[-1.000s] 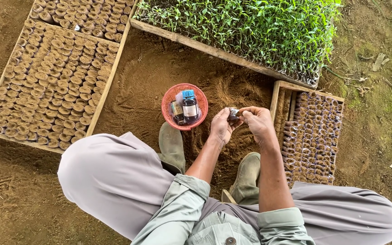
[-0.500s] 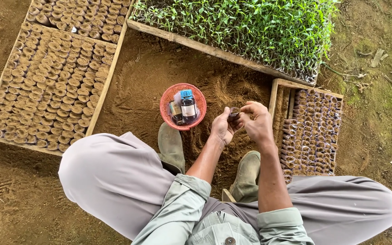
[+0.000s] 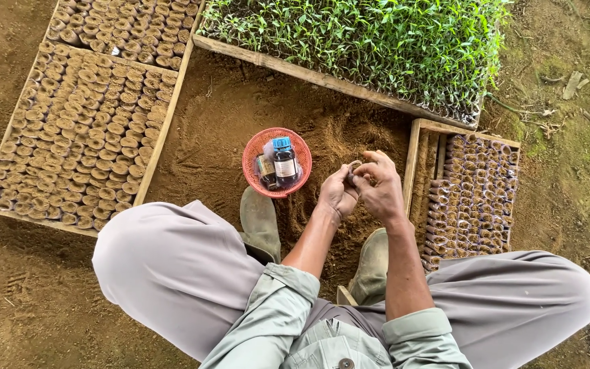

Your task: The person sits cross-legged on the ground and opens a small foil packet to take out seeds. They place the seeds into small, round soil pellets arranged in a wooden tray. A red basket containing bottles is visible nearby, along with other trays of soil pellets and seedlings.

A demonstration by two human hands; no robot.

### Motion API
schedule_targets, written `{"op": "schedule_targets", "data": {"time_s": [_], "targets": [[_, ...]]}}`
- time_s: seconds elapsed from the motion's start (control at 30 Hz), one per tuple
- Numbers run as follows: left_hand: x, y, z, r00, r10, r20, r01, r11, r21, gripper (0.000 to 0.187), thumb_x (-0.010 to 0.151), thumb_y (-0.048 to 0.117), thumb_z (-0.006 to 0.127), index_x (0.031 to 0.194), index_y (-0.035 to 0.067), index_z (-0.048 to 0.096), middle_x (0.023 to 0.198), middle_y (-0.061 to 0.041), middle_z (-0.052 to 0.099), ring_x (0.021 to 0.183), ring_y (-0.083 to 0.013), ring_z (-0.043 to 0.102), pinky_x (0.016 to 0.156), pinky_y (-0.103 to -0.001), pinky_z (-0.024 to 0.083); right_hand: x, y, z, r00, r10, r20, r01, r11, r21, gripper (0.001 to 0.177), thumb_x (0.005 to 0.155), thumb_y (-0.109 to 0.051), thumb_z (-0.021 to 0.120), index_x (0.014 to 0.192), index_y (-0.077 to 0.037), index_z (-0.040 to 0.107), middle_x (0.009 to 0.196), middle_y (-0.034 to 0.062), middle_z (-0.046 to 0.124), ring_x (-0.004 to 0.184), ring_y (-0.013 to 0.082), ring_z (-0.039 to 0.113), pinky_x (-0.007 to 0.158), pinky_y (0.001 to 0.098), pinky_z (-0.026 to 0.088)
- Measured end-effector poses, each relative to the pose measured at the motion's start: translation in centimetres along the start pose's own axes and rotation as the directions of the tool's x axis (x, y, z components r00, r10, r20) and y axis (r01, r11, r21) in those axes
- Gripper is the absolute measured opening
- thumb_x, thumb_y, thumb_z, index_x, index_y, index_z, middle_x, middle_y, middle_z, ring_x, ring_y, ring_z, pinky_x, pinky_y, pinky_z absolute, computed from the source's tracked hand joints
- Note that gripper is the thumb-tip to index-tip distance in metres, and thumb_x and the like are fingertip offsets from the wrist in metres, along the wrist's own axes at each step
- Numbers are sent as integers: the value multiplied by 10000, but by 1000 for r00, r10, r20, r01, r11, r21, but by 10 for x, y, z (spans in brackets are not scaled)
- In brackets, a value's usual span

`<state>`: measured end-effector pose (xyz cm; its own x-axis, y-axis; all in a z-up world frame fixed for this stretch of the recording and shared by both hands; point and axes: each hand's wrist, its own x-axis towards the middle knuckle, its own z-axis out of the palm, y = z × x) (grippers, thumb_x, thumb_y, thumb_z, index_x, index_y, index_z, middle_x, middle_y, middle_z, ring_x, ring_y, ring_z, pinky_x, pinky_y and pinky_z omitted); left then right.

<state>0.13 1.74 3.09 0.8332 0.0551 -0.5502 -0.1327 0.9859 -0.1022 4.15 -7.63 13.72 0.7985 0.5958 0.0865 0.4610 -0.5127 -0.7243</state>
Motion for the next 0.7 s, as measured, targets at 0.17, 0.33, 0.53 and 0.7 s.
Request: {"op": "schedule_targets", "data": {"time_s": [0.17,0.33,0.53,0.7], "targets": [[22,-1,-20,997,32,63,-32,999,9,278,1095,203,518,1204,-24,638,1159,-308,699,927,-337,754,823,-419,672,2,-18,-2,966,233,-114,-182,921,343,129,948,-50,714,1072,-78,732,1307,197,588,1156,317,610,939,467,557],[8,-4,-6,989,88,123,-97,993,73,275,1097,196,520,1232,-8,646,1199,-297,692,1001,-368,741,853,-454,658,0,-7,16,914,382,-136,-289,849,443,310,868,-16,754,1172,-71,723,1050,71,714,954,109,596,832,265,565],[11,-6,-6,976,128,178,-162,968,191,298,1104,209,528,1292,0,630,1189,-267,712,1008,-354,740,827,-507,647,5,-5,31,869,452,-203,-312,818,484,388,816,-13,727,1200,-51,683,984,45,661,894,89,483,776,213,484],[23,-5,-21,977,146,157,-161,983,85,278,1097,180,523,1258,-18,633,1147,-305,712,1019,-418,735,856,-535,644,-2,-21,27,856,504,-119,-329,707,625,418,772,55,767,1174,12,664,931,11,586,814,1,504,701,62,466]]}}
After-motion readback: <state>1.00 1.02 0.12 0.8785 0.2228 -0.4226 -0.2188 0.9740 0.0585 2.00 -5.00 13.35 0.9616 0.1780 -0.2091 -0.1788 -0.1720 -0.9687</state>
